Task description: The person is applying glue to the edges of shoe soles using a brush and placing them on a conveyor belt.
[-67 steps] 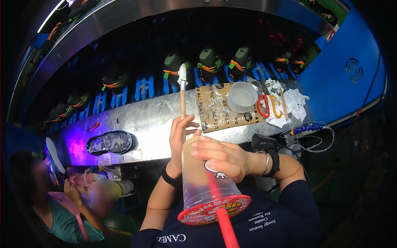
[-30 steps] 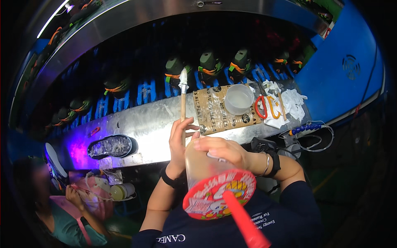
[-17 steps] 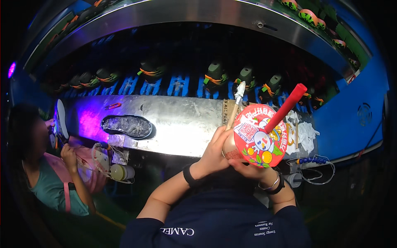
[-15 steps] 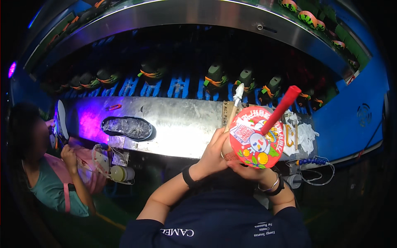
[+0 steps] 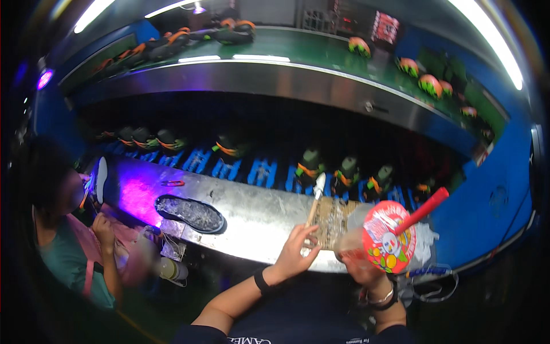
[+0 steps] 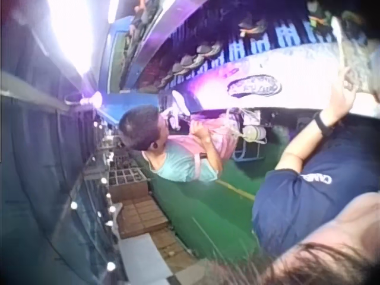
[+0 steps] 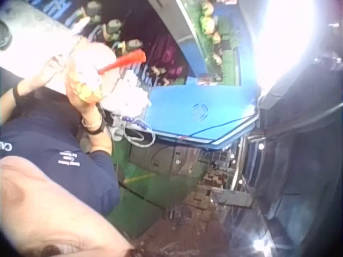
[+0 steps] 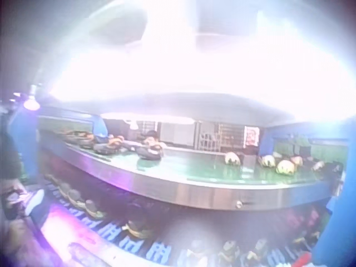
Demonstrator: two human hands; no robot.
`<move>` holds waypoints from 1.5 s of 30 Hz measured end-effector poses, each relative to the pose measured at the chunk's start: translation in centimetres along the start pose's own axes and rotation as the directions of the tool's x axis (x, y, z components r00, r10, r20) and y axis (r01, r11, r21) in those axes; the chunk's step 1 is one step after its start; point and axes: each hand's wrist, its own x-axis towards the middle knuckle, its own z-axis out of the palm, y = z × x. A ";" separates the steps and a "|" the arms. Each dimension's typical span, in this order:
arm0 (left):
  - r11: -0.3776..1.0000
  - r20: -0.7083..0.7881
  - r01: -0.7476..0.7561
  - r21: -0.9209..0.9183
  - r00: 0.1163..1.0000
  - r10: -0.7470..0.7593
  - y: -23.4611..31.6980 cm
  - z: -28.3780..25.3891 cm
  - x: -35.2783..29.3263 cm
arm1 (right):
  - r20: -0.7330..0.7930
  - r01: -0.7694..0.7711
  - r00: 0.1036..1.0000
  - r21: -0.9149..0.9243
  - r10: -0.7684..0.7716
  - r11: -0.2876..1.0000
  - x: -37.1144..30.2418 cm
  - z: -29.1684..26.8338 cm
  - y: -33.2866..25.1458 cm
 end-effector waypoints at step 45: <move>0.983 0.016 0.026 -0.184 1.000 -0.023 -0.9 0.8 -0.1 | -0.215 -0.156 0.938 0.435 0.270 0.887 -3.1 2.2 0.7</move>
